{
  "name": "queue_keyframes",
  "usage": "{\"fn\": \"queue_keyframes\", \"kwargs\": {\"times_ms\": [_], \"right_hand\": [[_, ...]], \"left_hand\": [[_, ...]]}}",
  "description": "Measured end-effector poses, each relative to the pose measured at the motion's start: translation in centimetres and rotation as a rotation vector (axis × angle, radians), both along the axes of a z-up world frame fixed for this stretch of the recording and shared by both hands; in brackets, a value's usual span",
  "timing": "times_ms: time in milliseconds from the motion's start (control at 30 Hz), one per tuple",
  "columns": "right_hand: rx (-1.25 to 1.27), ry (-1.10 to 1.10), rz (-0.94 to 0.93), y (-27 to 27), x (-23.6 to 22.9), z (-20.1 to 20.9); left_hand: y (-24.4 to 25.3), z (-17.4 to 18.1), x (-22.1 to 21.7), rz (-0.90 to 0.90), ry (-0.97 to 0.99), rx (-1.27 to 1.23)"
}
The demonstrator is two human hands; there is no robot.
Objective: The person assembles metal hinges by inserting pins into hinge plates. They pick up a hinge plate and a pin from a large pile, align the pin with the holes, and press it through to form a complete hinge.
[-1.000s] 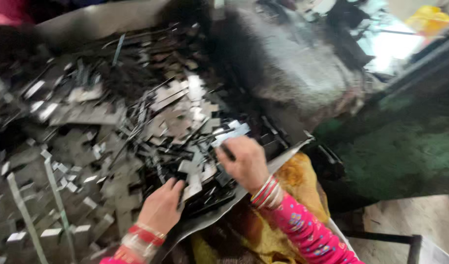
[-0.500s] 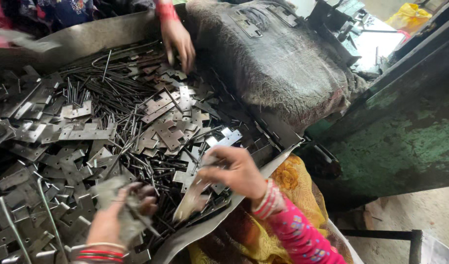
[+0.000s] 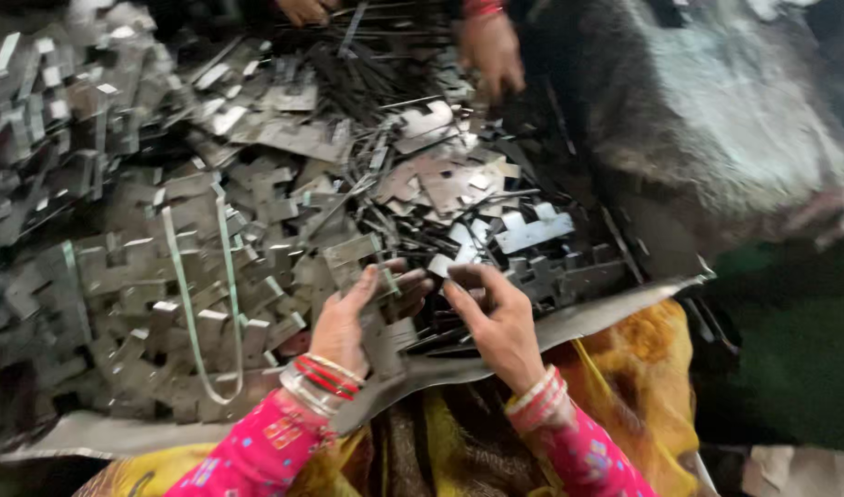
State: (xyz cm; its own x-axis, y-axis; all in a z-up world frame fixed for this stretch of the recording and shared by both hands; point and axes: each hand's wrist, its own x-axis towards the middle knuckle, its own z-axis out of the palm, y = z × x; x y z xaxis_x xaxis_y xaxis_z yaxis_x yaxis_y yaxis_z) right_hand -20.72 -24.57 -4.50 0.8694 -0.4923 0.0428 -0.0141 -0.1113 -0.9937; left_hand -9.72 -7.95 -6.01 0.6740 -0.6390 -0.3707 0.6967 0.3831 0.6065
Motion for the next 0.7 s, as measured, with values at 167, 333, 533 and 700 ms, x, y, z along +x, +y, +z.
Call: {"fn": "queue_keyframes", "kwargs": {"times_ms": [167, 333, 533, 700], "right_hand": [[0.411, 0.135, 0.258, 3.0, -0.7, -2.2], [0.670, 0.126, 0.178, 2.1, -1.0, -3.3], [0.575, 0.057, 0.072, -0.4, -0.7, -2.2], [0.396, -0.007, -0.055, -4.9, -0.5, -1.5]], "left_hand": [[-1.0, -0.6, -1.6, -0.011, -0.019, 0.012], [1.5, -1.2, 3.4, 0.071, -0.913, 0.583], [5.5, -0.7, 8.5, -0.029, -1.500, 1.375], [3.4, -1.3, 6.5, -0.301, -1.572, 1.761]]}}
